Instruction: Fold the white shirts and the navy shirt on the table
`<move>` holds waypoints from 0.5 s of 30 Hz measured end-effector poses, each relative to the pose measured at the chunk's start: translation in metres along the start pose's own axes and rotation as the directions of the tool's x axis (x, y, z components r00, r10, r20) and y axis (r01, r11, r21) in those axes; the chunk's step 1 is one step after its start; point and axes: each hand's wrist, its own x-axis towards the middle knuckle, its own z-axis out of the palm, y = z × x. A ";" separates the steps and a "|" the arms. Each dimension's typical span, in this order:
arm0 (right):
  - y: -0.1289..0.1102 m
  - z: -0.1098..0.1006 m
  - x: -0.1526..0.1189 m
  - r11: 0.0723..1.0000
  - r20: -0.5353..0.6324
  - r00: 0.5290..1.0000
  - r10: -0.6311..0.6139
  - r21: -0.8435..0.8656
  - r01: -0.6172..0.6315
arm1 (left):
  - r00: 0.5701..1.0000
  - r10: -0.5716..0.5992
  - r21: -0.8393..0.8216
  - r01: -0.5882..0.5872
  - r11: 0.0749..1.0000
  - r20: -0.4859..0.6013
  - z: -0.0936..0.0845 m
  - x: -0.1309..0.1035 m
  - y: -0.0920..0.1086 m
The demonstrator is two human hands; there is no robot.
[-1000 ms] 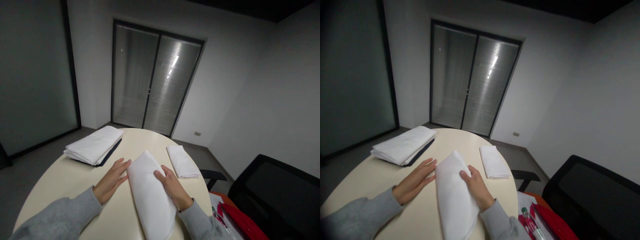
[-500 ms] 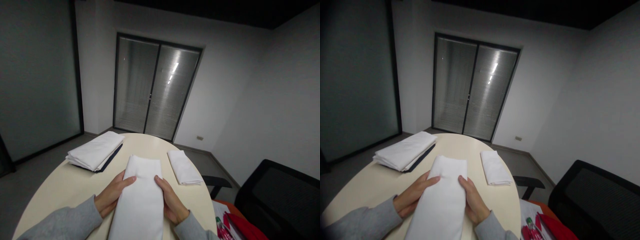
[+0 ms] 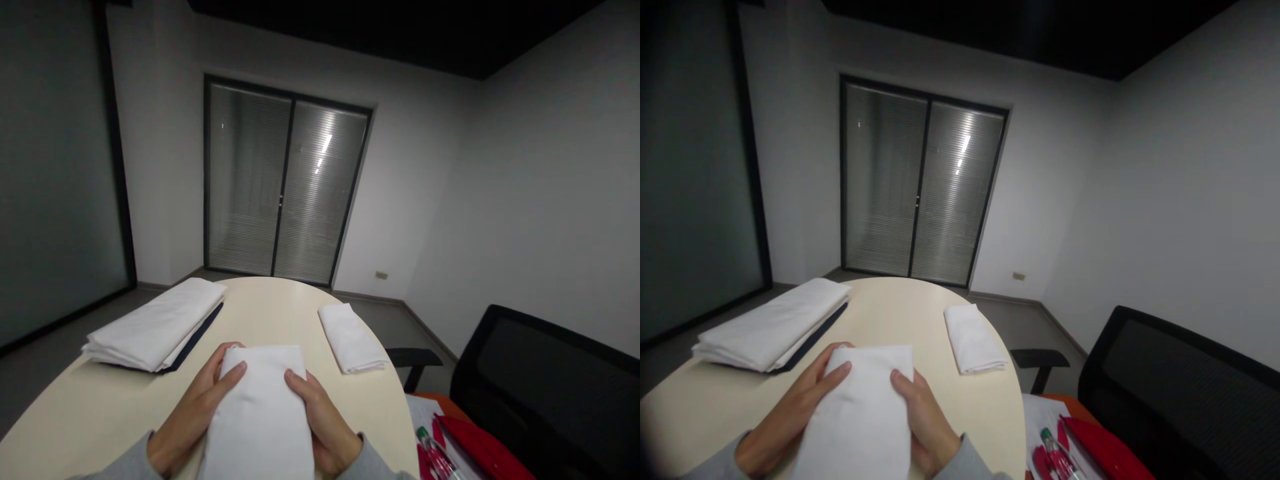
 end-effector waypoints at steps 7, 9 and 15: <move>0.009 -0.007 -0.011 0.987 0.041 0.999 0.016 -0.158 -0.010 | 0.987 -0.094 -0.054 0.088 0.995 -0.132 0.000 0.003 -0.010; 0.002 -0.016 -0.010 0.969 -0.030 1.000 0.003 -0.248 -0.010 | 0.984 -0.143 -0.101 0.132 0.986 -0.105 0.002 0.004 -0.013; -0.077 -0.058 0.002 0.884 -0.097 0.995 -0.025 -0.467 -0.024 | 0.959 -0.277 -0.162 0.265 0.951 -0.056 -0.004 0.016 -0.032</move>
